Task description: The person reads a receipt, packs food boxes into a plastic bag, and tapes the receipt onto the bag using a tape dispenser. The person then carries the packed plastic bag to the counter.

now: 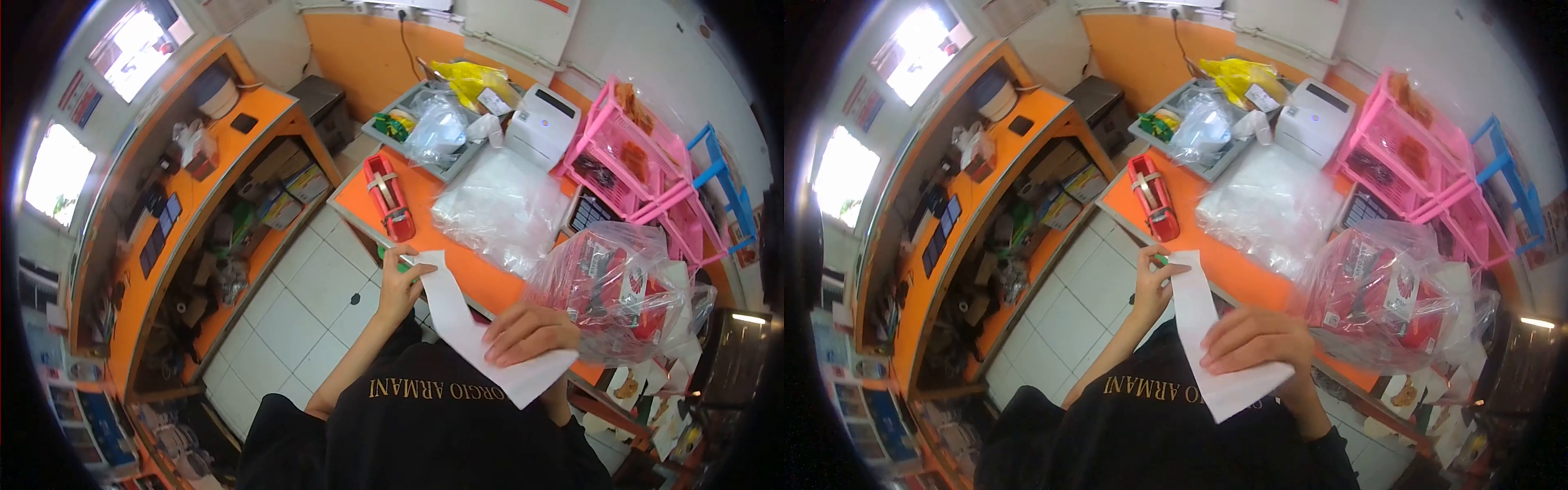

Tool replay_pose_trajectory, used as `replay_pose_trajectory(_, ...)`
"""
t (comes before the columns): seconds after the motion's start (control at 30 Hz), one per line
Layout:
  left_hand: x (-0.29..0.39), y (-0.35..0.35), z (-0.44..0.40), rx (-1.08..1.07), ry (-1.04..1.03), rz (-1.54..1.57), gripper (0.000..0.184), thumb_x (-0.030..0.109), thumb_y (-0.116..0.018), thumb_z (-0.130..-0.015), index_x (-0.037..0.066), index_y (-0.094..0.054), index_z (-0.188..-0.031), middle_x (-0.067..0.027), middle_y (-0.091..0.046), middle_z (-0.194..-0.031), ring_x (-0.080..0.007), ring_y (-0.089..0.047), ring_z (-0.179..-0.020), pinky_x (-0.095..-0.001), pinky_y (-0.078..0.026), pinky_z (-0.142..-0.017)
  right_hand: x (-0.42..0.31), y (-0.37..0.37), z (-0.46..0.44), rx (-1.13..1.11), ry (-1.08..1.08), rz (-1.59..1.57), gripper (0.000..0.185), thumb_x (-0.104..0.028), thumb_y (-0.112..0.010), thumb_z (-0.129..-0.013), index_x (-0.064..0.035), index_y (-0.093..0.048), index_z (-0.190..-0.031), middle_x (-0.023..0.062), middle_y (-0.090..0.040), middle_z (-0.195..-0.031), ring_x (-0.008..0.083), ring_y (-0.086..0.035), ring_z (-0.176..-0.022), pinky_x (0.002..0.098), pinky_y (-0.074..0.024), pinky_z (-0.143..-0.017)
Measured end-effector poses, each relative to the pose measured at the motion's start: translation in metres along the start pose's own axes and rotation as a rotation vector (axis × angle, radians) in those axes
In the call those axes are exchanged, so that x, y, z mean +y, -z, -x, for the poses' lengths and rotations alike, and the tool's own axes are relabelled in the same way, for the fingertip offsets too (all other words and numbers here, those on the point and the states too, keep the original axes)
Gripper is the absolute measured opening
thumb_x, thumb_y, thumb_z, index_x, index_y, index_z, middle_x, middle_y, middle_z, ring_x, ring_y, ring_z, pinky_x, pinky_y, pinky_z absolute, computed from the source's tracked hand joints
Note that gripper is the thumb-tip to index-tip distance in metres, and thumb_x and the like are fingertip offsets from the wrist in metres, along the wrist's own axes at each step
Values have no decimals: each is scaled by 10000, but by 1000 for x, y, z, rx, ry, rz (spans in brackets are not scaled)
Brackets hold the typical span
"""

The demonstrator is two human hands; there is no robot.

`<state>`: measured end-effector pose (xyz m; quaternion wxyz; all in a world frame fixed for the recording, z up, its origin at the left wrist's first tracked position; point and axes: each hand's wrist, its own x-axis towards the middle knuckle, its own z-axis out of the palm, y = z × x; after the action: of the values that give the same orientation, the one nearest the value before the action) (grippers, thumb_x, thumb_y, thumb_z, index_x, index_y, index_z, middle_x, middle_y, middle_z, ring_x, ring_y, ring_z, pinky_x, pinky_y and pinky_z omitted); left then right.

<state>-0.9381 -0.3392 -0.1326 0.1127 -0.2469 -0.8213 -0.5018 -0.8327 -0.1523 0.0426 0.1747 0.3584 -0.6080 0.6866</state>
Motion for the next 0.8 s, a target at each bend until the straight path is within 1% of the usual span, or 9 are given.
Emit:
replay_pose_trajectory(0.1,34,10,4,216,-293,-124,350,-51,-697,-592,138,-717,-886,-108,-456,-1045,-289,-504,-1021,-377,-457,-853,-1,-8,9,152,-469,126,288,-24,-685,-769,65,-600,-1030,127,-430,-1298,174,-556,-1039,343,-442,-921)
replay_pose_trajectory(0.2,66,14,12,308,-364,-49,334,-67,-682,-607,123,-715,-880,-109,-446,-1060,-275,-505,-1045,-364,-461,-862,28,-19,16,401,-803,-134,315,-41,-669,-806,64,-576,-1088,120,-390,-1333,150,-486,-1123,315,-445,-904)
replay_pose_trajectory(0.33,81,11,30,279,-178,262,411,-122,-636,-612,85,-691,-963,-142,-439,-1069,-298,-505,-1096,-378,-452,-909,49,-30,24,366,-832,-346,235,-63,-660,-831,31,-610,-1041,92,-604,-1066,123,-582,-943,275,-475,-809)
replay_pose_trajectory(0.37,83,16,33,246,-168,252,431,-37,-596,-767,87,-577,-1179,-165,-445,-1154,-304,-493,-1135,-398,-417,-952,51,-32,22,343,-837,-349,235,-63,-660,-831,31,-610,-1041,92,-604,-1066,123,-582,-943,275,-475,-809)
replay_pose_trajectory(0.4,94,19,32,263,-162,242,431,-37,-596,-767,87,-577,-1179,-165,-445,-1154,-304,-493,-1135,-398,-417,-952,54,-34,20,352,-819,-301,219,-57,-656,-833,21,-611,-1033,78,-624,-997,116,-594,-899,266,-480,-784)
replay_pose_trajectory(0.47,116,22,27,338,243,1337,458,158,-515,-915,102,-379,-1349,-182,-438,-1248,-297,-479,-1156,-397,-382,-978,60,-40,15,349,-801,-258,204,-51,-652,-835,12,-611,-1025,65,-645,-928,109,-605,-855,256,-485,-759)
replay_pose_trajectory(0.5,111,25,30,190,242,1358,549,339,-441,-959,92,-239,-1407,-154,-426,-1308,-243,-468,-1170,-369,-365,-989,65,-42,11,327,-762,-173,227,-33,-659,-823,7,-561,-1023,83,-640,-924,116,-608,-850,253,-489,-747)
replay_pose_trajectory(0.63,90,33,39,-184,674,1048,605,392,-477,-937,0,-297,-1362,-114,-429,-1333,-220,-432,-1222,-374,-351,-1007,96,-53,14,315,-580,-31,396,22,-685,-778,-42,-368,-1007,120,-621,-874,142,-614,-851,253,-496,-741)
replay_pose_trajectory(0.8,76,54,17,-24,659,1222,566,413,-386,-961,11,-318,-1354,-127,-478,-1291,-255,-459,-1204,-391,-360,-1019,111,-66,12,335,-734,-161,438,16,-695,-771,-55,-323,-992,118,-603,-852,147,-601,-866,249,-479,-770)
